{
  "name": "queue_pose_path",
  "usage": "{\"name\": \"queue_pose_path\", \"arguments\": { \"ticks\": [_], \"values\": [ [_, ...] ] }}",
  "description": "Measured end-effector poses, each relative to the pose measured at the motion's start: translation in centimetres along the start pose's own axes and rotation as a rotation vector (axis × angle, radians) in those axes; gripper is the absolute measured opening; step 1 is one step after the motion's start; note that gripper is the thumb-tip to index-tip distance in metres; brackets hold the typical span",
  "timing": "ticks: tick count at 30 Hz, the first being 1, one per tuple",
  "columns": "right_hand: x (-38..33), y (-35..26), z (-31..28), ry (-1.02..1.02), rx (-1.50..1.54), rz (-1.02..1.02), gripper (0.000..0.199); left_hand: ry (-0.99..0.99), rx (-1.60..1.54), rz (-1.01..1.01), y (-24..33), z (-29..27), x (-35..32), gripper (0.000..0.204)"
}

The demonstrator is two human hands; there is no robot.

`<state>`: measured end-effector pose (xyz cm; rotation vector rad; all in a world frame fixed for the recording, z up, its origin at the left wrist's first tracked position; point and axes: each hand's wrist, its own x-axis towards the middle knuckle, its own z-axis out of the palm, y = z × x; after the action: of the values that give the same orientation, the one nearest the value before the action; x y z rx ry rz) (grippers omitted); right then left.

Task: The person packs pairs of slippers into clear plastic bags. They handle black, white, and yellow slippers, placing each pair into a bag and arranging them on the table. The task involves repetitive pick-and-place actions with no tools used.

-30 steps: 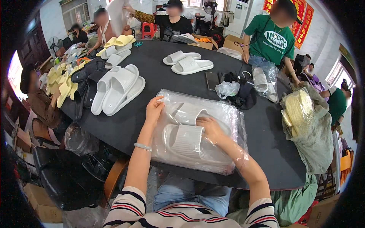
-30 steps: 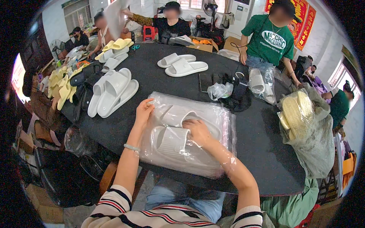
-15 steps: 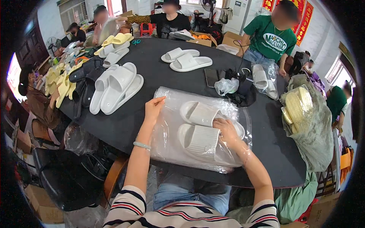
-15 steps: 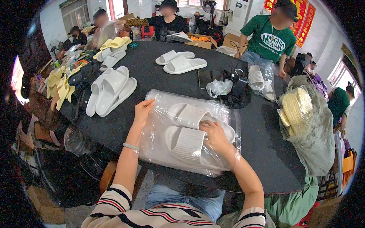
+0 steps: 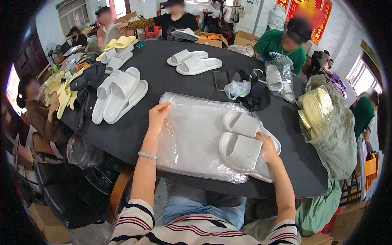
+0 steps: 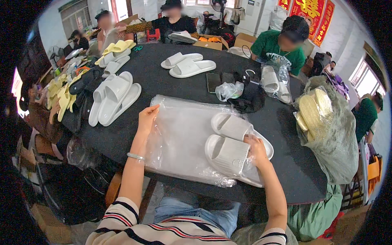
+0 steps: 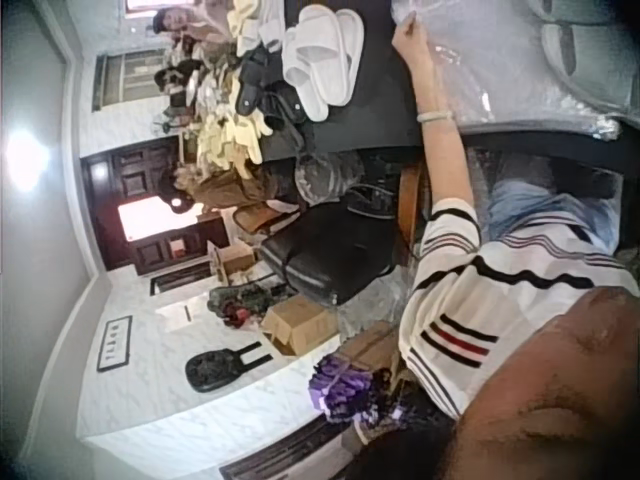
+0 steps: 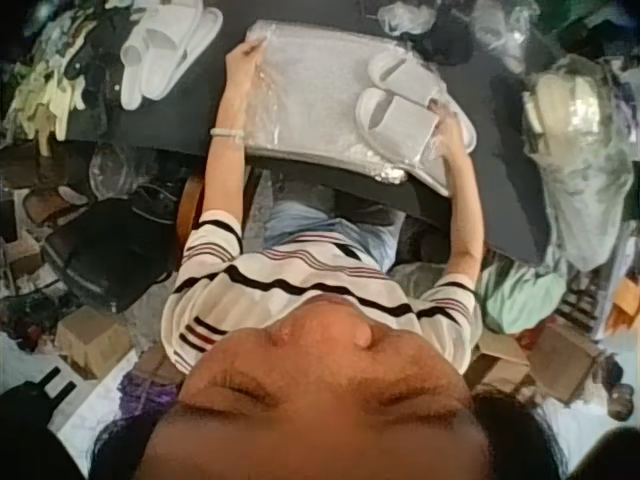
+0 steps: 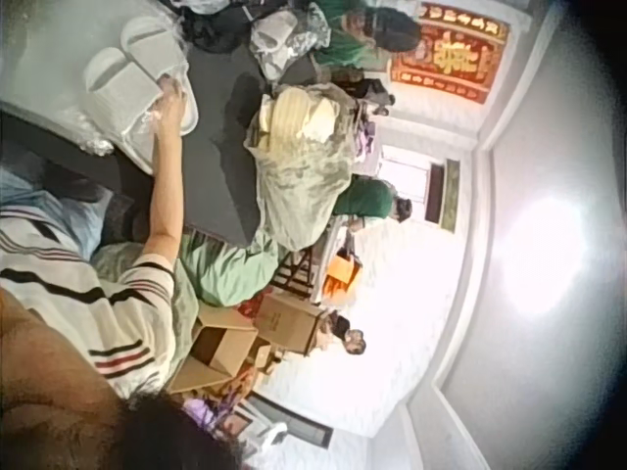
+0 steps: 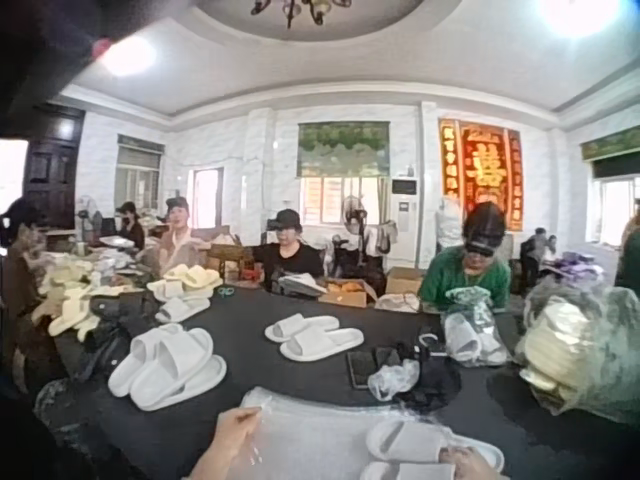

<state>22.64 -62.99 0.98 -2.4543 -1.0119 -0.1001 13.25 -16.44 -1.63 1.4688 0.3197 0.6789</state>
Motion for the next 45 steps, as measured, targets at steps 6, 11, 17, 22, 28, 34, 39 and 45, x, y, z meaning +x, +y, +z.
{"name": "queue_pose_path", "arguments": {
  "ticks": [6,11,17,22,28,34,39,45],
  "values": [
    [-0.2,-0.9,-2.2,0.086,0.032,-0.055,0.03,0.072,-0.003,0.0,0.0,-1.0,0.7,0.025],
    [-0.4,-1.6,-1.6,0.06,0.019,-0.08,0.032,-0.047,-0.102,-0.152,0.3,-0.9,0.9,0.034],
    [-0.4,-0.8,-1.0,0.046,0.023,-0.072,0.036,-0.341,-0.043,-0.243,2.5,-2.7,3.6,0.047],
    [-0.4,-0.6,-0.8,0.051,0.01,-0.094,0.036,-0.44,-0.236,-0.248,4.1,-2.8,5.4,0.053],
    [-0.5,-1.1,-1.4,0.058,0.033,-0.084,0.032,-0.29,-0.044,-0.32,3.4,-1.8,4.7,0.052],
    [-0.5,-1.3,-1.6,0.039,0.043,-0.062,0.031,-0.308,0.699,0.025,3.7,-2.3,3.5,0.059],
    [-0.3,-1.3,-1.2,0.05,0.056,-0.075,0.031,-0.409,1.161,0.521,7.0,-2.7,-2.3,0.058],
    [-0.5,-0.8,-0.9,0.058,0.068,-0.071,0.032,-0.552,1.317,0.448,7.8,-2.3,-9.7,0.055]
  ]
}}
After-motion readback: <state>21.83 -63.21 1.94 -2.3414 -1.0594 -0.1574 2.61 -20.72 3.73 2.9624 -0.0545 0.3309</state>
